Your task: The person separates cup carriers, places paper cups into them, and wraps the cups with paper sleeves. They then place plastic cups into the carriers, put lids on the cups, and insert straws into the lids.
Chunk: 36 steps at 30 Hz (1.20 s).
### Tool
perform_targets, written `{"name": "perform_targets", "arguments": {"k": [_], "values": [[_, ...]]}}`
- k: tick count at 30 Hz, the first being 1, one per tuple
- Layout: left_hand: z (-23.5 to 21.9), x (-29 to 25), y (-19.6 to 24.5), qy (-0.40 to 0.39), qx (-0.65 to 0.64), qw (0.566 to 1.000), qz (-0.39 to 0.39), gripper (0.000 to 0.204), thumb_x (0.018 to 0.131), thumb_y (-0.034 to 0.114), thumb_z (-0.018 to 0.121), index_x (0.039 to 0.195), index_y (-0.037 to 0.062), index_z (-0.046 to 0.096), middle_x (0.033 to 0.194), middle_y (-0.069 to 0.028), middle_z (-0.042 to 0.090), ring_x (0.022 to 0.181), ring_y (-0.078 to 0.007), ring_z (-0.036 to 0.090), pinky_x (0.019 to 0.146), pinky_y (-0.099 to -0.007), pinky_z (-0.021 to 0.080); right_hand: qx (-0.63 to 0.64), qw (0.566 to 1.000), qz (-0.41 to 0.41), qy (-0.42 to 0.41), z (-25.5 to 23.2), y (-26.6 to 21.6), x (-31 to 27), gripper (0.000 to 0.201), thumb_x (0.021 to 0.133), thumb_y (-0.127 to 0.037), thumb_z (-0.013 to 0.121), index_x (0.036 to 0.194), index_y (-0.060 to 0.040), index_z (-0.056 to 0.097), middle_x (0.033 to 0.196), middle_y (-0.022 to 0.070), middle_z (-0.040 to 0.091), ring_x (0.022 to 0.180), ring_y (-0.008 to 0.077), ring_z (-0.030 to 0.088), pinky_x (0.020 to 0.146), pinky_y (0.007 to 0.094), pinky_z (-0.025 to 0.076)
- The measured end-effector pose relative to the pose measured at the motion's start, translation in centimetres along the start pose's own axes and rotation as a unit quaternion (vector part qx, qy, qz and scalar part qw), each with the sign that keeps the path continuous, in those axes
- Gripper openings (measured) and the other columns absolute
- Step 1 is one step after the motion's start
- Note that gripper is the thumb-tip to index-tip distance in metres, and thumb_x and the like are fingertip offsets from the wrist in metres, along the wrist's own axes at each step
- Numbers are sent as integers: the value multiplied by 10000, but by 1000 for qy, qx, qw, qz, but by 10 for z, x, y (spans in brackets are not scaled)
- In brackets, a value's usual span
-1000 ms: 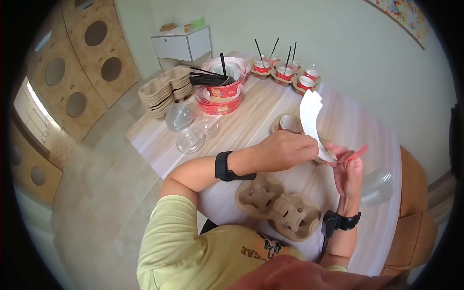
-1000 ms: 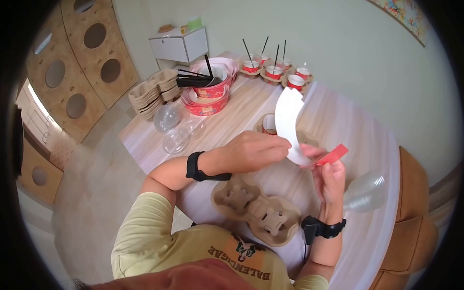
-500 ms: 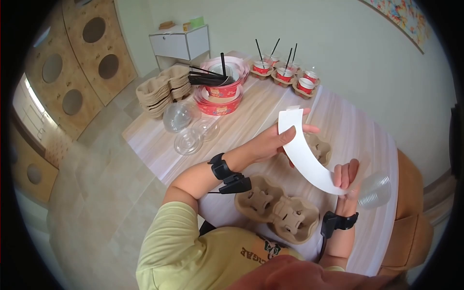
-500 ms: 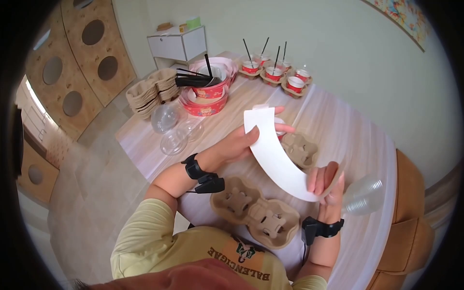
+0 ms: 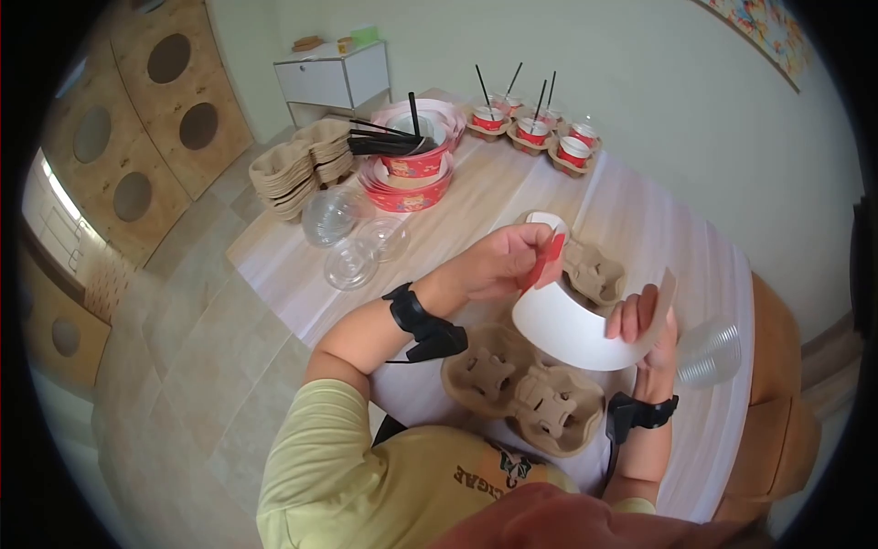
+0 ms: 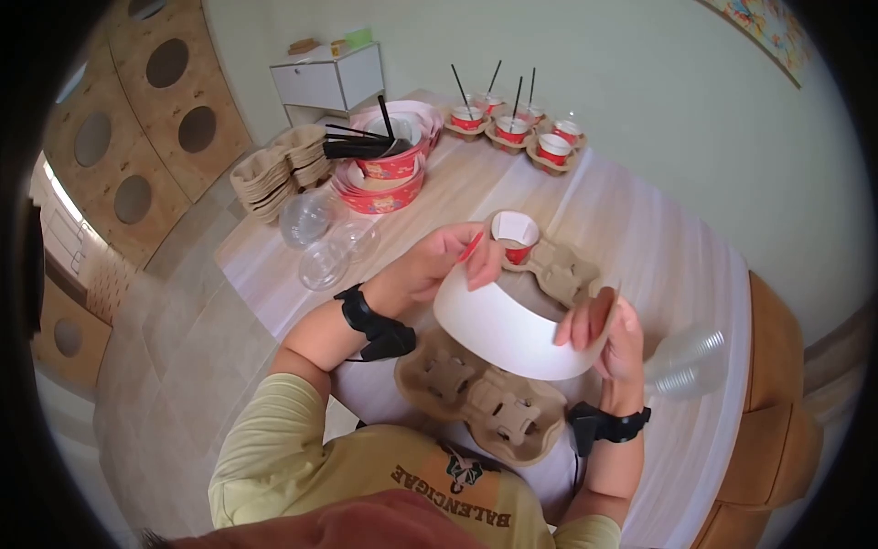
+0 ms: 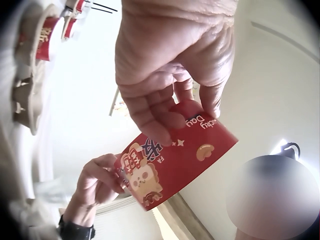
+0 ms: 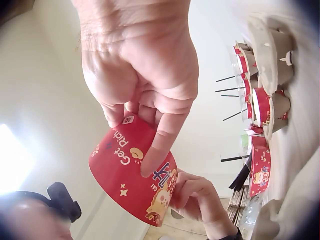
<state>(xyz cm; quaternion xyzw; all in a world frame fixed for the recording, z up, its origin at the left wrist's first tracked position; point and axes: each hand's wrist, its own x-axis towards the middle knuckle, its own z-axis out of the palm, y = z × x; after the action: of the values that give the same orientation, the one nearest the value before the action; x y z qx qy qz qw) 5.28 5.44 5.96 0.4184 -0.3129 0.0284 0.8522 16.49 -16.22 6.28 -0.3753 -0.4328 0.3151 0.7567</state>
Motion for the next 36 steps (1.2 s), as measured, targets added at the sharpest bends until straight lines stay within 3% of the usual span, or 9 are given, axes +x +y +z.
{"name": "perform_targets", "arguments": {"k": [3,5,6,8,12,18,23,26,36], "values": [[2,-8,5,75,84,990,-88,258,787,254,657,815,42,512,808,-46,522,713,-109,506,634,-220,412,5,999,29,-33,-1,1,-5,350,842,-362,576,733,-41,493,607,53,516,563,186,540,554,302,442],[5,-5,6,65,80,991,-80,242,785,234,659,814,40,517,804,-43,526,654,-91,497,569,-190,392,-112,989,71,62,9,-3,-9,238,849,-255,593,817,-23,554,673,8,559,573,90,520,529,241,415],[9,-5,12,88,118,982,-120,230,779,216,663,812,38,522,809,-43,526,636,-82,495,541,-179,382,-216,961,169,17,0,-1,-5,131,838,-161,602,831,-33,581,679,-43,550,564,6,451,504,183,369],[0,-7,19,63,158,970,-171,96,809,98,608,875,42,563,809,1,589,661,-27,526,531,-172,406,-238,951,195,15,4,-5,-2,103,824,-126,612,821,-26,589,690,-43,550,595,6,456,526,176,378],[5,-2,13,92,224,945,-221,111,796,95,630,876,48,569,793,24,578,662,-14,512,549,-165,402,-307,922,235,6,10,-6,-1,78,799,-86,638,802,-13,614,705,-38,549,631,6,455,541,169,386],[25,4,10,102,330,903,-256,125,742,32,671,833,32,586,762,58,506,658,-1,447,569,-159,341,-328,922,203,36,24,-8,-2,168,793,-83,637,913,33,622,708,-5,569,645,38,491,544,195,414],[23,1,7,97,476,846,-218,119,740,65,675,834,40,607,639,88,418,557,1,319,481,-179,261,-359,919,160,6,26,-3,-4,140,828,-68,578,921,33,608,664,17,561,590,44,482,524,220,429],[23,1,5,101,471,853,-202,134,736,62,668,856,41,613,617,85,409,547,-3,311,473,-181,252,-345,926,154,2,32,-4,-3,160,843,-67,555,962,26,608,676,50,577,591,59,496,539,236,439],[40,5,8,47,585,792,-169,168,713,64,662,866,20,609,696,-29,503,583,-101,438,538,-235,378,-421,902,94,3,43,-2,-4,233,852,-58,515,1072,-20,581,724,165,585,550,190,529,563,278,449]]}}
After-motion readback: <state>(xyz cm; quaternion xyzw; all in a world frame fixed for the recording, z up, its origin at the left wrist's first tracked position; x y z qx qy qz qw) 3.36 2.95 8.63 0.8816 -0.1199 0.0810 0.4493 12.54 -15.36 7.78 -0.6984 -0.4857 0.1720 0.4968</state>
